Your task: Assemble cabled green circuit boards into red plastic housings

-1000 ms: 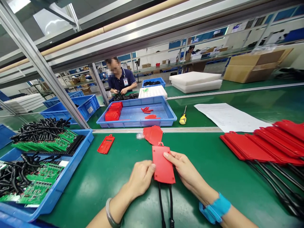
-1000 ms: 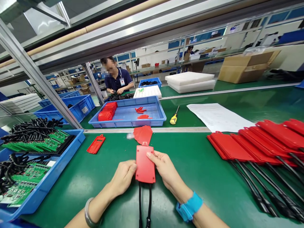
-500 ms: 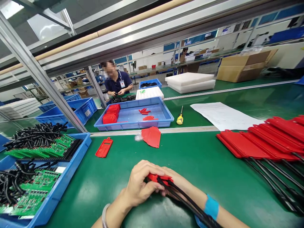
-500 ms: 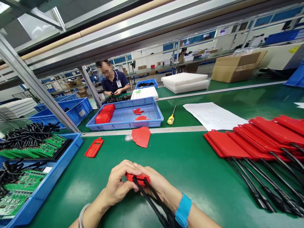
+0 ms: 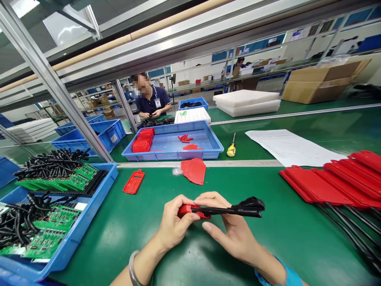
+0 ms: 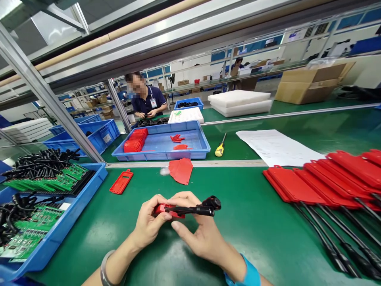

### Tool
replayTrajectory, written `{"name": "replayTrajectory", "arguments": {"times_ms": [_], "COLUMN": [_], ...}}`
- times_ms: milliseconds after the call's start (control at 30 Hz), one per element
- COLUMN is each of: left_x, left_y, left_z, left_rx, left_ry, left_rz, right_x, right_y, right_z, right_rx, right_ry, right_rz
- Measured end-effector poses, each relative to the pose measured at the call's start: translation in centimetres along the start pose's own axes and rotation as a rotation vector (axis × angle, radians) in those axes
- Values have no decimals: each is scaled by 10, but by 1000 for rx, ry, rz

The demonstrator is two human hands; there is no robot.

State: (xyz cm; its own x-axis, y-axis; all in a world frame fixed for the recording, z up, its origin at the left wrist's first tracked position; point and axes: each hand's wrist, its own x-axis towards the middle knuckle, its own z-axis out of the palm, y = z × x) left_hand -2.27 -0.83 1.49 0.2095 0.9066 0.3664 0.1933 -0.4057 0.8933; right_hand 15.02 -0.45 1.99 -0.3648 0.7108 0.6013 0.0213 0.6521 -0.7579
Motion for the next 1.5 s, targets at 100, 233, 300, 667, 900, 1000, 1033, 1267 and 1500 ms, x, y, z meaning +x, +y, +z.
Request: {"name": "replayTrajectory", "arguments": {"times_ms": [100, 233, 300, 667, 900, 1000, 1033, 1267, 1500], "left_x": [0, 0, 0, -4, -3, -3, -2, 2, -2], "left_y": [-1, -1, 0, -6, -7, -7, -7, -1, -8], "left_z": [1, 2, 4, 9, 2, 2, 1, -7, -12], "left_rx": [18, 30, 32, 61, -66, -83, -100, 46, 251], "left_ry": [-29, -60, -57, 36, 86, 72, 53, -33, 52], "left_rz": [12, 13, 5, 28, -12, -33, -44, 104, 443], "right_x": [1, -1, -2, 12, 3, 2, 1, -1, 4], "right_y": [-3, -3, -1, 2, 7, 6, 5, 8, 15], "right_z": [7, 10, 9, -1, -1, 2, 3, -1, -7], "right_rx": [-45, -135, -152, 92, -246, -321, -328, -338, 49], "right_ry": [98, 164, 169, 140, 35, 89, 101, 116, 13], "right_rz": [-22, -168, -225, 250, 134, 62, 52, -107, 105]}}
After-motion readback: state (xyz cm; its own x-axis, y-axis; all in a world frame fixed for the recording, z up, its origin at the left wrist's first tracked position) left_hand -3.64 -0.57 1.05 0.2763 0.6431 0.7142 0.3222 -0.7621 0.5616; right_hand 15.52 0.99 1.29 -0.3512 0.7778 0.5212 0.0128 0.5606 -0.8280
